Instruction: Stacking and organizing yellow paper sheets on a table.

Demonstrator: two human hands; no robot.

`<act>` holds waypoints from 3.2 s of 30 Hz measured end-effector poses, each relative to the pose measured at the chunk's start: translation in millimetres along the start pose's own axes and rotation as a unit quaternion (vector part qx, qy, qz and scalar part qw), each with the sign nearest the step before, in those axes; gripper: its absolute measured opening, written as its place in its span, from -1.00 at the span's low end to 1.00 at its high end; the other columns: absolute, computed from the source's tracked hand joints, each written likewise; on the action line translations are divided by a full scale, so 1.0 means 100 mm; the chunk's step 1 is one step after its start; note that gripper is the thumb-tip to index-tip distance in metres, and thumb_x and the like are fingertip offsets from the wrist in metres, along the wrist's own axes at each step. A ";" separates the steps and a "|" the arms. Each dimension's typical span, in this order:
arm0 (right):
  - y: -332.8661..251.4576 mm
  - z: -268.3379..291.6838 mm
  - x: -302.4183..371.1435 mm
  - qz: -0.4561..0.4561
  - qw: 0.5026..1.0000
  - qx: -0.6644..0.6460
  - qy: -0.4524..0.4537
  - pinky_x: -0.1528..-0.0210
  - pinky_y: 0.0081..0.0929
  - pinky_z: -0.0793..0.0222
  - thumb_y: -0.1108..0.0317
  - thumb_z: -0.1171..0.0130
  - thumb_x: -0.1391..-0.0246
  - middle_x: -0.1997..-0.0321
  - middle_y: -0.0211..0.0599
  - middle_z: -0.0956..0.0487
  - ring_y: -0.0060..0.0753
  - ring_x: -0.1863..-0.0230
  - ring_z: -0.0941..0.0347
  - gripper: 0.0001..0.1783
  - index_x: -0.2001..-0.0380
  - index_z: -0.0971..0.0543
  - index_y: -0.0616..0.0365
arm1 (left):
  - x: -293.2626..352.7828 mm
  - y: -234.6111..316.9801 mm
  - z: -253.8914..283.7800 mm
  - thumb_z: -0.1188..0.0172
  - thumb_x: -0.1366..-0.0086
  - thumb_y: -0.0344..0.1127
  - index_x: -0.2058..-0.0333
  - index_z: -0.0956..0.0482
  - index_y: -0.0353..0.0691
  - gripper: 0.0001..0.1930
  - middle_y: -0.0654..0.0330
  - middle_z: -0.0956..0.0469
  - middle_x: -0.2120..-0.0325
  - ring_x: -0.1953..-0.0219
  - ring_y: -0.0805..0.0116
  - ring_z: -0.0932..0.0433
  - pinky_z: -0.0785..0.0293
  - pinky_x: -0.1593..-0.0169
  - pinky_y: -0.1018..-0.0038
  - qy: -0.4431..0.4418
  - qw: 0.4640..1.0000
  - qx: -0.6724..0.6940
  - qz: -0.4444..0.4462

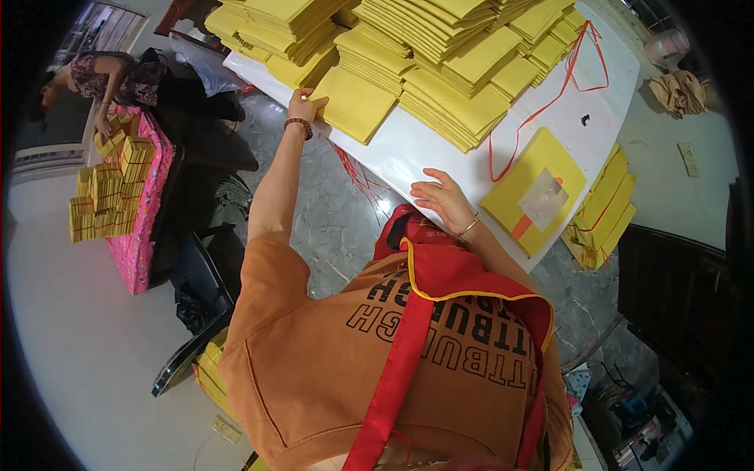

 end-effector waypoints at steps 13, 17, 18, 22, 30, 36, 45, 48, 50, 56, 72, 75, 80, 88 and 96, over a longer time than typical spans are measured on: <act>-0.10 0.11 0.28 0.002 1.000 0.014 0.010 0.06 -0.47 -0.31 0.27 -0.09 -0.09 0.05 -0.16 -0.43 -0.38 0.06 -0.37 -0.49 -0.07 -0.23 0.18 | 0.16 0.16 0.12 -0.48 0.24 -0.31 0.12 -0.28 -0.29 -0.31 0.02 -0.49 0.37 0.35 0.23 -0.51 -0.46 0.29 0.41 0.151 0.960 -0.217 -0.090; -0.26 0.22 0.62 0.031 0.999 0.012 0.032 0.06 -0.47 -0.30 0.25 -0.09 -0.09 0.05 -0.19 -0.43 -0.40 0.06 -0.37 -0.50 -0.07 -0.24 0.14 | 0.10 -0.08 0.16 -0.46 0.26 -0.27 0.07 -0.24 -0.34 -0.24 -0.08 -0.45 0.26 0.25 0.10 -0.48 -0.43 0.17 0.35 0.144 0.984 -0.092 -0.055; -0.33 0.28 0.75 0.055 0.997 -0.018 0.045 0.07 -0.47 -0.32 0.28 -0.07 -0.10 0.06 -0.19 -0.44 -0.41 0.07 -0.38 -0.53 -0.06 -0.25 0.13 | 0.14 -0.01 0.10 -0.47 0.25 -0.28 0.03 -0.20 -0.36 -0.19 -0.08 -0.44 0.26 0.24 0.11 -0.47 -0.43 0.16 0.36 0.136 0.987 -0.067 -0.051; -0.53 0.63 1.18 0.139 0.982 -0.087 0.092 0.11 -0.48 -0.38 0.35 0.00 -0.14 0.06 -0.20 -0.45 -0.43 0.13 -0.43 -0.60 -0.06 -0.27 0.11 | 0.19 -0.03 0.14 -0.48 0.24 -0.31 -0.03 -0.11 -0.39 -0.12 -0.07 -0.41 0.25 0.19 0.16 -0.45 -0.43 0.16 0.36 0.146 0.982 0.053 -0.108; -0.67 1.67 2.09 0.286 0.878 0.052 0.379 0.21 -0.63 -0.30 0.31 0.00 -0.16 0.11 -0.35 -0.51 -0.60 0.17 -0.41 -0.68 0.02 -0.39 0.11 | 1.36 1.02 -0.27 -0.24 -0.08 -0.33 0.08 -0.37 -0.37 -0.56 0.06 -0.41 0.16 0.21 0.25 -0.43 -0.38 0.12 0.43 0.134 0.921 -0.136 -0.341; -0.59 1.68 2.02 0.350 0.694 0.487 0.398 0.09 -0.47 -0.18 0.31 -0.15 0.03 0.16 -0.48 -0.53 -0.43 0.10 -0.40 -0.83 0.31 -0.57 0.00 | 3.18 1.38 -2.23 -0.19 -0.06 -0.35 0.19 -0.49 -0.21 -0.70 0.10 -0.46 0.21 0.12 0.11 -0.38 -0.29 0.04 0.29 -0.406 0.688 -0.088 -0.595; -0.43 1.68 1.89 0.305 0.580 0.617 0.435 -0.16 -0.22 0.10 0.21 -0.17 0.08 0.12 -0.63 -0.50 -0.39 -0.15 -0.21 -0.81 0.32 -0.59 -0.11 | 3.32 1.17 -2.81 -0.19 -0.05 -0.34 0.34 -0.52 -0.26 -0.81 0.13 -0.47 0.36 0.23 0.16 -0.41 -0.34 0.14 0.37 -0.551 0.543 -0.137 -0.619; -0.36 1.80 1.86 0.321 0.646 0.536 0.438 -0.16 -0.27 0.04 0.22 -0.11 0.02 0.14 -0.56 -0.52 -0.36 -0.12 -0.25 -0.82 0.35 -0.61 -0.06 | 3.19 1.16 -2.93 -0.17 -0.09 -0.33 0.39 -0.52 -0.29 -0.85 0.10 -0.46 0.47 0.31 0.14 -0.42 -0.35 0.18 0.37 -0.602 0.575 -0.159 -0.531; -0.33 1.90 1.82 0.381 0.745 0.384 0.390 -0.12 -0.36 -0.07 0.23 -0.01 -0.07 0.18 -0.43 -0.54 -0.32 -0.06 -0.30 -0.77 0.40 -0.63 0.05 | 3.19 1.23 -2.95 -0.15 -0.13 -0.33 0.43 -0.52 -0.32 -0.85 0.09 -0.47 0.54 0.37 0.14 -0.44 -0.37 0.22 0.37 -0.602 0.590 -0.138 -0.520; -0.30 1.96 1.76 0.334 0.795 0.312 0.398 -0.16 -0.44 -0.04 0.22 0.21 -0.25 0.15 -0.33 -0.50 -0.32 -0.08 -0.24 -0.57 0.44 -0.60 0.22 | 3.09 1.19 -3.02 -0.13 -0.14 -0.35 0.45 -0.55 -0.35 -0.84 0.10 -0.52 0.50 0.41 0.20 -0.48 -0.39 0.32 0.39 -0.611 0.638 -0.160 -0.440; -0.22 1.98 1.74 0.388 0.781 0.326 0.367 -0.15 -0.46 -0.09 0.23 0.16 -0.21 0.12 -0.25 -0.46 -0.33 -0.09 -0.23 -0.66 0.23 -0.52 0.24 | 2.95 1.06 -3.10 -0.19 -0.07 -0.33 0.36 -0.54 -0.34 -0.80 0.21 -0.50 0.50 0.45 0.49 -0.43 -0.36 0.38 0.54 -0.647 0.701 -0.209 -0.215; -0.20 2.03 1.72 0.383 0.781 0.310 0.383 -0.07 -0.49 -0.15 0.35 -0.01 -0.10 0.13 -0.33 -0.49 -0.41 0.00 -0.29 -0.77 0.21 -0.53 0.22 | 3.00 1.17 -3.02 -0.26 -0.03 -0.27 0.20 -0.50 -0.26 -0.66 0.12 -0.50 0.29 0.22 0.34 -0.43 -0.37 0.17 0.45 -0.640 0.689 -0.176 -0.290; -0.18 2.07 1.65 0.318 0.906 0.032 0.279 0.07 -0.67 -0.25 0.35 -0.08 -0.09 0.04 -0.39 -0.40 -0.63 0.09 -0.30 -0.75 0.19 -0.50 0.26 | 2.84 1.21 -2.95 -0.27 -0.01 -0.29 0.02 -0.41 -0.18 -0.50 0.01 -0.35 -0.01 -0.15 0.03 -0.18 -0.14 -0.19 0.24 -0.532 0.702 -0.129 -0.455; -0.54 1.40 2.15 0.372 0.591 0.627 0.345 -0.18 -0.26 0.00 0.29 -0.20 0.11 -0.17 -0.39 -0.33 -0.28 -0.19 -0.22 -0.66 0.17 -0.52 -0.08 | 3.11 1.22 -2.54 -0.05 0.05 -0.55 0.17 -0.51 -0.13 -0.60 0.09 -0.47 0.10 -0.03 0.08 -0.36 -0.29 -0.07 0.26 -0.499 0.589 -0.180 -0.610; -0.36 1.49 1.93 0.311 0.728 0.535 0.294 -0.01 -0.31 -0.17 0.26 -0.19 0.05 0.12 -0.33 -0.54 -0.25 0.02 -0.41 -0.69 0.17 -0.51 -0.01 | 2.99 0.90 -2.52 -0.02 -0.20 -0.35 0.24 -0.49 -0.26 -0.81 0.05 -0.50 0.27 0.16 0.14 -0.43 -0.36 0.19 0.35 -0.535 0.775 -0.142 -0.303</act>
Point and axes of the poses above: each hand's wrist, its own x-axis away from the middle knuckle, its own z-axis out of the back of the hand, y = z × x, the point moved 6 cm from there along -x, towards the middle knuckle
